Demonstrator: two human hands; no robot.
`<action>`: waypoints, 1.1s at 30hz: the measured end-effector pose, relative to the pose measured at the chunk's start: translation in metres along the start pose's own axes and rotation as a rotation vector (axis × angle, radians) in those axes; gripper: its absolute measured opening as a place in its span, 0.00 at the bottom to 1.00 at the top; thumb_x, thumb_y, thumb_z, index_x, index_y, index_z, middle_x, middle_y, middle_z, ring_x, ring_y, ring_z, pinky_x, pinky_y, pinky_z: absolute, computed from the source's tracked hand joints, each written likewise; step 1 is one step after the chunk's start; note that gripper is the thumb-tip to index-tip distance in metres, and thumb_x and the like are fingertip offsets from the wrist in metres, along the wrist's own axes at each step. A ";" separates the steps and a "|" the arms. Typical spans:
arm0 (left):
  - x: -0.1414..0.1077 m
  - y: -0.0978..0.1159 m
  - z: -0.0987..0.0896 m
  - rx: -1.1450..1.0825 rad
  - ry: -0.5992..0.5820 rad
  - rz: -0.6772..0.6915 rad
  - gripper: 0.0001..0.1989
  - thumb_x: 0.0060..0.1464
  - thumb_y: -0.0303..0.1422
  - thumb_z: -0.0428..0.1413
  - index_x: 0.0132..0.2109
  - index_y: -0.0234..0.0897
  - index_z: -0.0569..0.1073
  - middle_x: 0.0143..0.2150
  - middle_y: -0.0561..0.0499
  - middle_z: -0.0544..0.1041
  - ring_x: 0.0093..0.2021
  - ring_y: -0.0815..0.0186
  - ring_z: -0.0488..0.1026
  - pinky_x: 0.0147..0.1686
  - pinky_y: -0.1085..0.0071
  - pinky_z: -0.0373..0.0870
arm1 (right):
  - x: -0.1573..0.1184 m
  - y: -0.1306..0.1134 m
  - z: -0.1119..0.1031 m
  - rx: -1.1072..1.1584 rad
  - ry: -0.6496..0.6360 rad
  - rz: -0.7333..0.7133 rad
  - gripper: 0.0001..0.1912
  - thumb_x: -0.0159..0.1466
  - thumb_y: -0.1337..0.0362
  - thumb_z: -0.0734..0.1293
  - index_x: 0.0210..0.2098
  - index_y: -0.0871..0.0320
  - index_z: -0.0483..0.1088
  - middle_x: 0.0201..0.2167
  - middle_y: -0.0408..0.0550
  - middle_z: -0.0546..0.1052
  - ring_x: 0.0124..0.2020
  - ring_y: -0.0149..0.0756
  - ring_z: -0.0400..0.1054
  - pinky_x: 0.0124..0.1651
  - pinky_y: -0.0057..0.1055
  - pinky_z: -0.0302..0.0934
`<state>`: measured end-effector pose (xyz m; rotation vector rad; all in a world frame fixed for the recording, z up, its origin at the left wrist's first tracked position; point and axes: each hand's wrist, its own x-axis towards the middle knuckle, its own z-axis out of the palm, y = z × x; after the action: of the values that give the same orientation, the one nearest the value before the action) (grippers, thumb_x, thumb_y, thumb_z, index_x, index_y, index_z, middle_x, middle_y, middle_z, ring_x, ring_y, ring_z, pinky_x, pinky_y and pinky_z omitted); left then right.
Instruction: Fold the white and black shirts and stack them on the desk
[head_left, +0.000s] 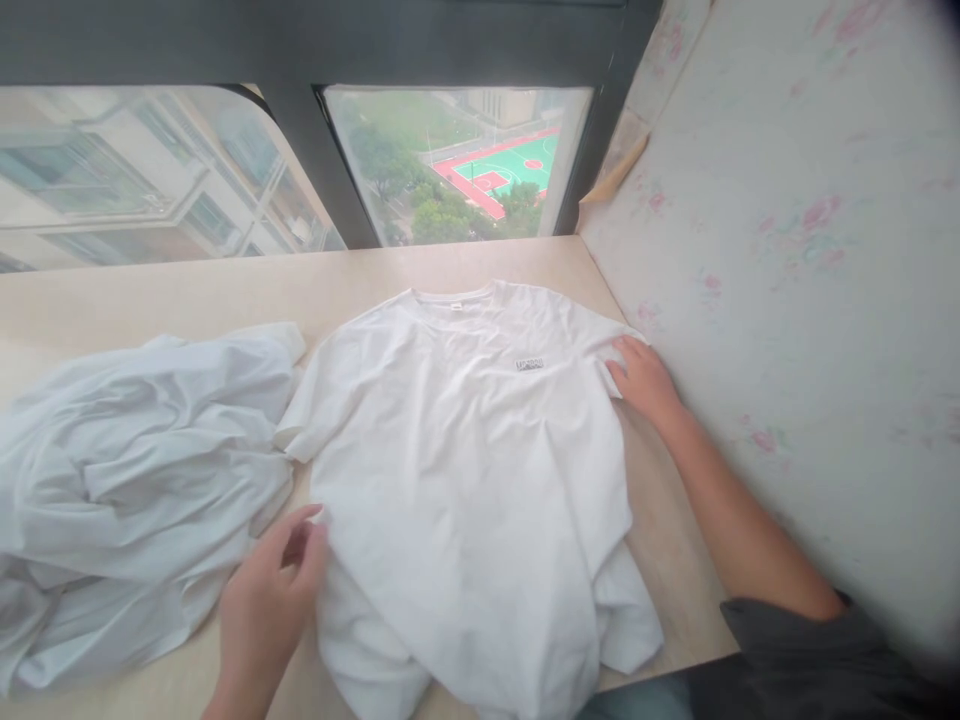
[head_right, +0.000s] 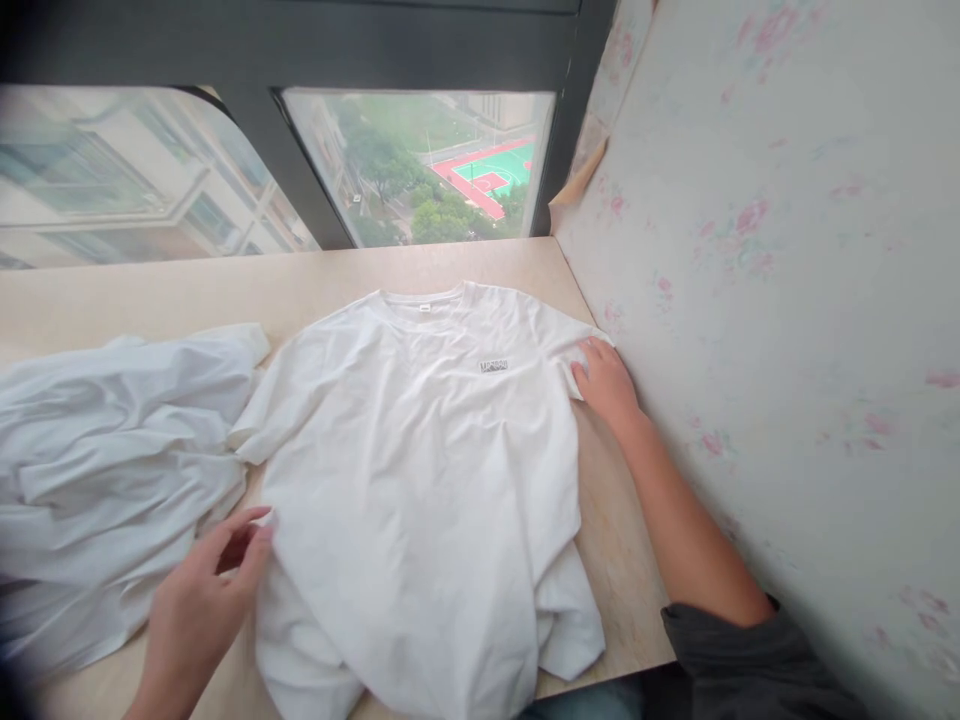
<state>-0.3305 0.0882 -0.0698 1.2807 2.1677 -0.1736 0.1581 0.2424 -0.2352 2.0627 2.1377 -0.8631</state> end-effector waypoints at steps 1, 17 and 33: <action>-0.008 -0.006 -0.002 -0.016 -0.045 -0.061 0.17 0.55 0.44 0.55 0.47 0.41 0.77 0.36 0.49 0.81 0.33 0.62 0.79 0.33 0.71 0.72 | 0.001 -0.006 -0.005 0.032 0.031 0.014 0.23 0.68 0.60 0.58 0.58 0.63 0.70 0.60 0.62 0.71 0.63 0.50 0.63 0.67 0.51 0.55; -0.108 0.025 -0.024 -0.937 -0.465 -0.753 0.31 0.39 0.47 0.70 0.48 0.36 0.74 0.38 0.47 0.81 0.34 0.63 0.77 0.30 0.73 0.71 | -0.273 -0.118 -0.073 0.410 -0.025 0.173 0.25 0.66 0.57 0.64 0.62 0.51 0.63 0.57 0.57 0.72 0.53 0.50 0.71 0.51 0.48 0.71; -0.113 0.041 -0.034 -0.615 -0.207 -0.282 0.29 0.42 0.59 0.63 0.40 0.39 0.79 0.37 0.48 0.83 0.43 0.52 0.79 0.39 0.66 0.75 | -0.267 -0.121 -0.078 0.186 0.152 -0.011 0.10 0.68 0.65 0.61 0.37 0.52 0.74 0.49 0.55 0.76 0.51 0.50 0.68 0.55 0.51 0.66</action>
<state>-0.2716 0.0383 0.0284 0.5848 1.9866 0.2266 0.1005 0.0382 -0.0189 2.2751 2.2229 -0.9709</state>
